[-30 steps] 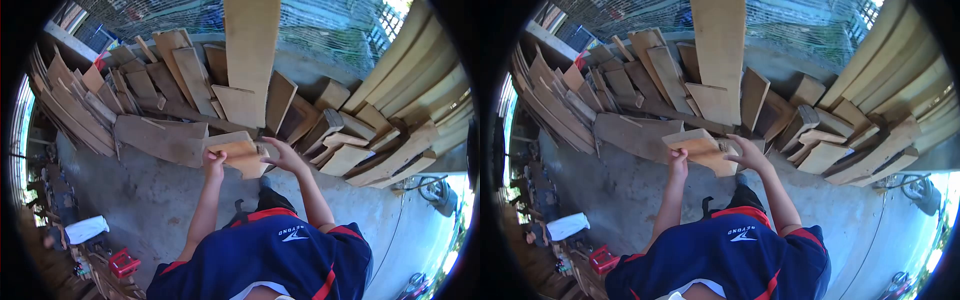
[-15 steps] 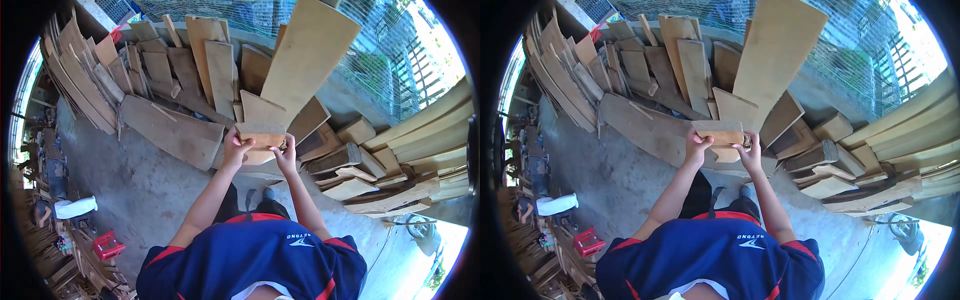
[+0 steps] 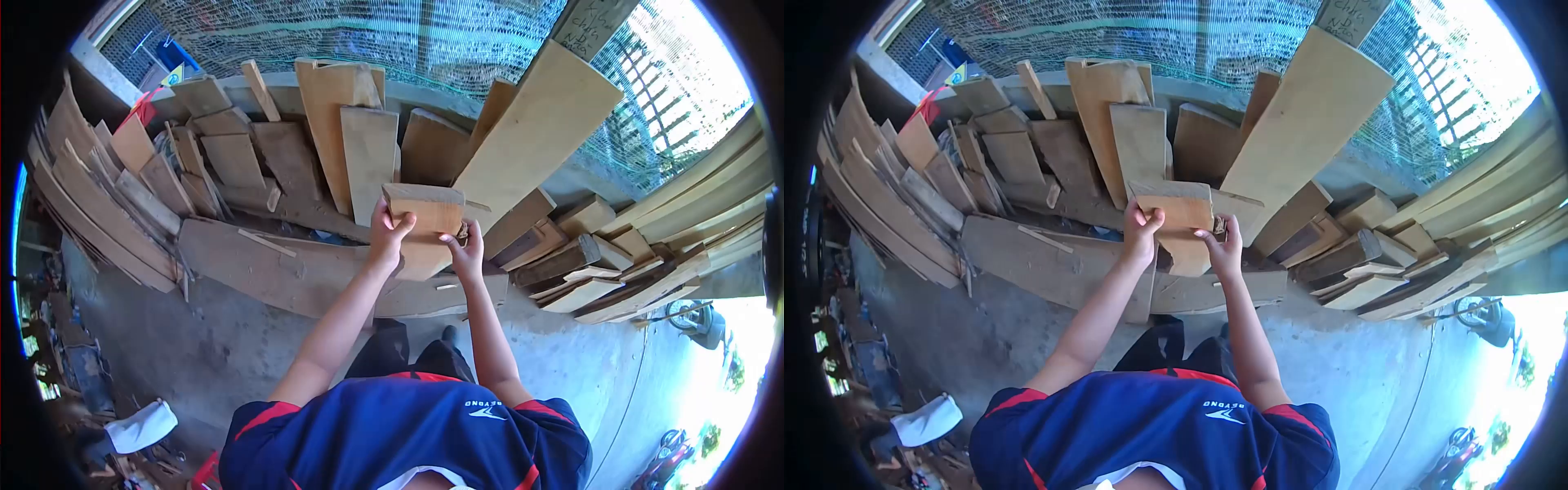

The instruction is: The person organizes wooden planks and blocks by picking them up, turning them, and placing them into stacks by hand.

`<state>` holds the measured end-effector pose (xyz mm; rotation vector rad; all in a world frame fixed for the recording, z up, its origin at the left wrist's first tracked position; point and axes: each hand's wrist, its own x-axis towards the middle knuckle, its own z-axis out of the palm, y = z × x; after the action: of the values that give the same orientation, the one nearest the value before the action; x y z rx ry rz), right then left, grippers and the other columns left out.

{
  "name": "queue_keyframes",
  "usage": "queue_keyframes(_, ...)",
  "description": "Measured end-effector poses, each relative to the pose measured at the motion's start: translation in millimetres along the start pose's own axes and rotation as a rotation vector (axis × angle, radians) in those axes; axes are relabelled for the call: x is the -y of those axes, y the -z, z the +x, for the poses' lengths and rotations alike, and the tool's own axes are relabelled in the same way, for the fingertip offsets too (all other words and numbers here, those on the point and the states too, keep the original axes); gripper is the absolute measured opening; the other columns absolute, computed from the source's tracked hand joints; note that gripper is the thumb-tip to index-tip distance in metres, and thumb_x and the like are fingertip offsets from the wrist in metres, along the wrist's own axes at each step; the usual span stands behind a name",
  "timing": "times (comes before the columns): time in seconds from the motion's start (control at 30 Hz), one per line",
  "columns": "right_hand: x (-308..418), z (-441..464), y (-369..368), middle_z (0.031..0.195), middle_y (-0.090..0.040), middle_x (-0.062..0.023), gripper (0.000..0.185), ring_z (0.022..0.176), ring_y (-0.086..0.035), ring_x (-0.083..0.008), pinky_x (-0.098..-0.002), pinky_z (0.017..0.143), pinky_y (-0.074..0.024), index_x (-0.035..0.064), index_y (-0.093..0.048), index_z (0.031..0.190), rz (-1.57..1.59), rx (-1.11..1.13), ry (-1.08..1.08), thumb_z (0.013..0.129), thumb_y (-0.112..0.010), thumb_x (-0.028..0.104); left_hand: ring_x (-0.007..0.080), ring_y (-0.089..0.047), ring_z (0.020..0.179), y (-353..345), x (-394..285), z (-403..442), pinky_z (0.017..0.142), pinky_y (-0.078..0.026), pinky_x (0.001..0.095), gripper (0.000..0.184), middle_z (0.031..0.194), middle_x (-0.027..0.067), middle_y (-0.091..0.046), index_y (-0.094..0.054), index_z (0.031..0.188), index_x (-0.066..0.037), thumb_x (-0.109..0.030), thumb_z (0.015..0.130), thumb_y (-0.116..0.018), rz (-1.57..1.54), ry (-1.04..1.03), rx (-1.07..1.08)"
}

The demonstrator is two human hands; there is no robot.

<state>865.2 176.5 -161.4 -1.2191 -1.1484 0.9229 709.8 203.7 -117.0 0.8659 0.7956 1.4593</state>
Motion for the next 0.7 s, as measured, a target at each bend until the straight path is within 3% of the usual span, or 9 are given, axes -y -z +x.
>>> queue_keyframes(0.17,8.8,8.1,-29.5,0.072,-0.051,0.0006,0.034,0.066,-0.046,-0.0065,-0.0208,0.062,-0.0398,0.0036,-0.046,0.086,0.045,-0.081,-0.009,0.065,-0.071,0.011,0.0131,-0.048,0.094,13.0,-21.0,17.6,0.084,-0.035,0.0275,0.052,0.1,0.004,-0.05,-0.041,0.106,-0.004,-0.023,0.067,-0.07,-0.02,-0.031,0.045)
queue_keyframes(0.43,28.2,31.6,-58.7,0.068,-0.044,0.0044,0.038,0.061,-0.039,-0.0058,-0.0197,0.058,-0.0354,0.0046,-0.046,0.083,0.214,-0.13,-0.029,0.061,-0.075,0.016,0.0087,-0.047,0.087,12.0,-48.0,43.7,0.079,-0.035,0.0234,0.046,0.094,0.0009,-0.052,-0.044,0.102,-0.005,-0.023,0.068,-0.069,0.04,-0.15,-0.004)
queue_keyframes(0.7,43.3,55.9,-76.9,0.068,-0.043,0.0062,0.034,0.061,-0.036,-0.0036,-0.0167,0.057,-0.0325,0.0049,-0.047,0.084,0.333,-0.055,0.029,0.064,-0.073,0.015,0.0076,-0.047,0.084,9.4,-76.0,67.5,0.079,-0.034,0.0235,0.033,0.088,-0.0011,-0.051,-0.047,0.095,-0.008,-0.016,0.07,-0.067,0.076,-0.2,-0.023)
